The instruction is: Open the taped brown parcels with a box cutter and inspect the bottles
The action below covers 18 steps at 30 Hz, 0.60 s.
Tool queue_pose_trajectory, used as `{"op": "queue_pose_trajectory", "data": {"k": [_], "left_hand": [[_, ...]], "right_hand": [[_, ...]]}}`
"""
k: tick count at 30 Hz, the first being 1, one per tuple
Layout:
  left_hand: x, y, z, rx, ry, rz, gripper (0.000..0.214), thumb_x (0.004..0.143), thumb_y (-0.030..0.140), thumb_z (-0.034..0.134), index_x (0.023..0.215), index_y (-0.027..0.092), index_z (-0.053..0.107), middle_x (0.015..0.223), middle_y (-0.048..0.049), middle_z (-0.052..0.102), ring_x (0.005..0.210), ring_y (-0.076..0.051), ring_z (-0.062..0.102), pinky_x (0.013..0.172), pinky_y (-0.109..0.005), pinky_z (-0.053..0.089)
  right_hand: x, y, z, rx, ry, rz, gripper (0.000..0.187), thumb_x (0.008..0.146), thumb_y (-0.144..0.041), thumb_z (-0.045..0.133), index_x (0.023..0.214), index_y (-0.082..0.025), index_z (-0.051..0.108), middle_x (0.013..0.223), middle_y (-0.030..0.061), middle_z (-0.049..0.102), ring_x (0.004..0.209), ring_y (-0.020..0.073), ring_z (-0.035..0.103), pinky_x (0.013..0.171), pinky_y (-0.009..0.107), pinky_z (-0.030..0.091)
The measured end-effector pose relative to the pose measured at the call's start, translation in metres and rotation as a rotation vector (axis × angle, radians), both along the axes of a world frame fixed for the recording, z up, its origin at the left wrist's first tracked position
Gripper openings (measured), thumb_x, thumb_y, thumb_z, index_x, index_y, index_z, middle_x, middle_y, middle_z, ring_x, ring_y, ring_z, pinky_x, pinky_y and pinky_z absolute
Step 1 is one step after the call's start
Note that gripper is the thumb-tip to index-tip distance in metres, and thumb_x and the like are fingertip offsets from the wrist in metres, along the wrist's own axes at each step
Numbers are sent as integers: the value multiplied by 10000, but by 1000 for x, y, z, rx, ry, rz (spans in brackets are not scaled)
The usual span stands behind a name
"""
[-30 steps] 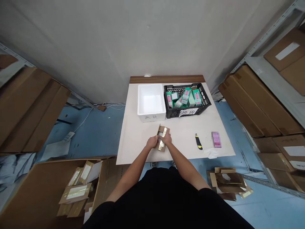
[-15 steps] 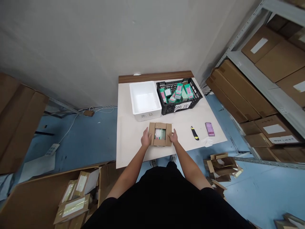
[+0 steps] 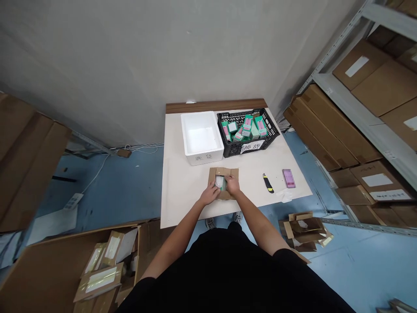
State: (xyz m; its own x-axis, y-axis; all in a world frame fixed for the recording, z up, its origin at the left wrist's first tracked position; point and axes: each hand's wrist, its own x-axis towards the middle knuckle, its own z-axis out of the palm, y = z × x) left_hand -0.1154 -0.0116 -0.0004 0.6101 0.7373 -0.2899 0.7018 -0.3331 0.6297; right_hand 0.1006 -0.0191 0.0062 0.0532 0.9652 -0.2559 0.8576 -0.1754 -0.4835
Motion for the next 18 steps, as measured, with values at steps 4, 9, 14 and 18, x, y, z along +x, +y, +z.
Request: {"op": "queue_pose_trajectory", "data": {"k": [4,9,14,18], "left_hand": [[-12,-1,-2,-84,-82,-35,448,1085,537,500,1033,245,835,1779,-16,333,1672,-297,223,1314,-444,334],[-21,-20,-20,-52,-77,-123,477,778,378,943,1206,219,806,1837,-66,86,1682,-418,57,1310,-542,334],[-5,-38,-26,113,45,-6,125,933,209,756,1047,196,808,1829,-53,161,1687,-383,98,1302,-541,352],[0,-42,-21,175,130,56,135,977,174,663,1003,205,792,1811,-41,235,1675,-387,164,1249,-558,408]], "right_hand": [[2,-4,1,125,22,-5,687,875,-41,489,1535,-182,619,1667,92,511,1621,257,301,1318,489,316],[10,19,3,122,-8,74,785,858,-78,529,1632,-211,512,1782,66,312,1686,294,114,1321,543,291],[15,47,-3,-96,-71,75,872,822,-83,594,1667,-242,451,1801,82,258,1665,379,179,1288,585,296],[10,46,-5,-7,-31,48,763,866,-92,579,1619,-197,516,1766,122,336,1646,343,250,1305,551,288]]}}
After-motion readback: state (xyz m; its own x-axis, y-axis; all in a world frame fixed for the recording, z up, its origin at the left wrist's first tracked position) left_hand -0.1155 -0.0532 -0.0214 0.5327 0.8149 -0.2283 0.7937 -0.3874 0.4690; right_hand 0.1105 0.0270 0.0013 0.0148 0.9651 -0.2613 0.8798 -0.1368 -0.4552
